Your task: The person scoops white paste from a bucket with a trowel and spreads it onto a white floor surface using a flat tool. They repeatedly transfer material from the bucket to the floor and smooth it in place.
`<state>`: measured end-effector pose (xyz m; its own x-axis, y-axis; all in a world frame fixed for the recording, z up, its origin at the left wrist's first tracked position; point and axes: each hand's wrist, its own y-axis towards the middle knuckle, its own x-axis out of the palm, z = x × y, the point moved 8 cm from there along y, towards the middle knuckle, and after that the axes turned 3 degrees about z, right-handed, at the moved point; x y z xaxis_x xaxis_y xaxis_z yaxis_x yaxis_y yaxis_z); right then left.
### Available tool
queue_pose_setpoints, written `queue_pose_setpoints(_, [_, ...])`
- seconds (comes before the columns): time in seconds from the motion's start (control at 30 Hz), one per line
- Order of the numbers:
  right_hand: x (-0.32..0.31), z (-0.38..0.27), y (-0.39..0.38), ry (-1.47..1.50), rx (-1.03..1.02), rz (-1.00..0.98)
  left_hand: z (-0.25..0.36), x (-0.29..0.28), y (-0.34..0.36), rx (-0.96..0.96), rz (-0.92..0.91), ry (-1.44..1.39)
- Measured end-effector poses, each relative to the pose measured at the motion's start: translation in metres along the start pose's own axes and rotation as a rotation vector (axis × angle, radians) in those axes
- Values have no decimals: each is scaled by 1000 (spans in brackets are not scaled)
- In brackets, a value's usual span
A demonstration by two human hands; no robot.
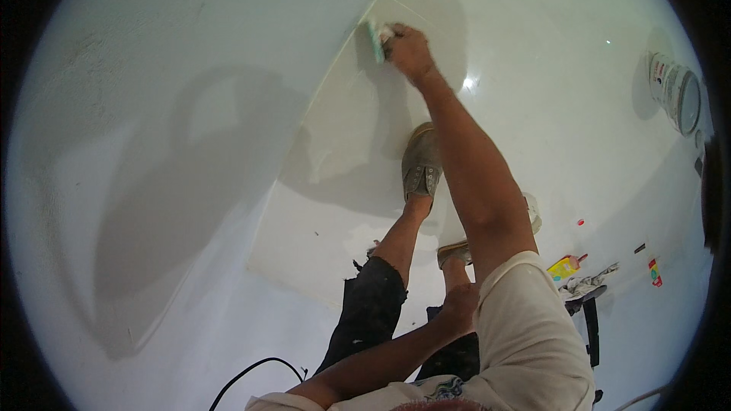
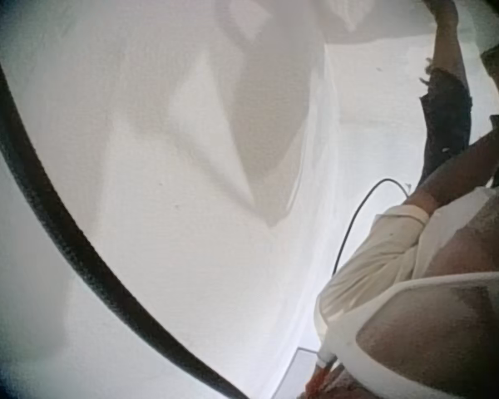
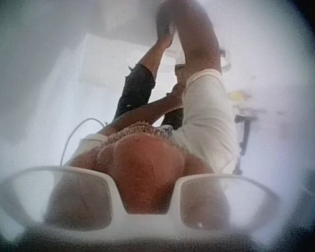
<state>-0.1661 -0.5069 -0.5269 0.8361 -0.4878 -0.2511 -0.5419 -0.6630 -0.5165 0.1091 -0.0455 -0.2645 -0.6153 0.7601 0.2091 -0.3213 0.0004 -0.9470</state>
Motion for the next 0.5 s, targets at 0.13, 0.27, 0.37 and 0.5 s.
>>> queue_pose_setpoints(0.13, [-14,-18,26,474,116,12,141,-28,-15,130,-270,719])
queue_pose_setpoints(0.27, [-12,16,30,-341,-269,26,134,-5,-18,206,-378,826])
queue_pose_setpoints(0.37, [72,-10,-21,-204,-50,-173,27,-8,-3,-82,-95,7])
queue_pose_setpoints(0.5, [118,25,-88,-212,36,-333,-26,12,-13,-393,22,-741])
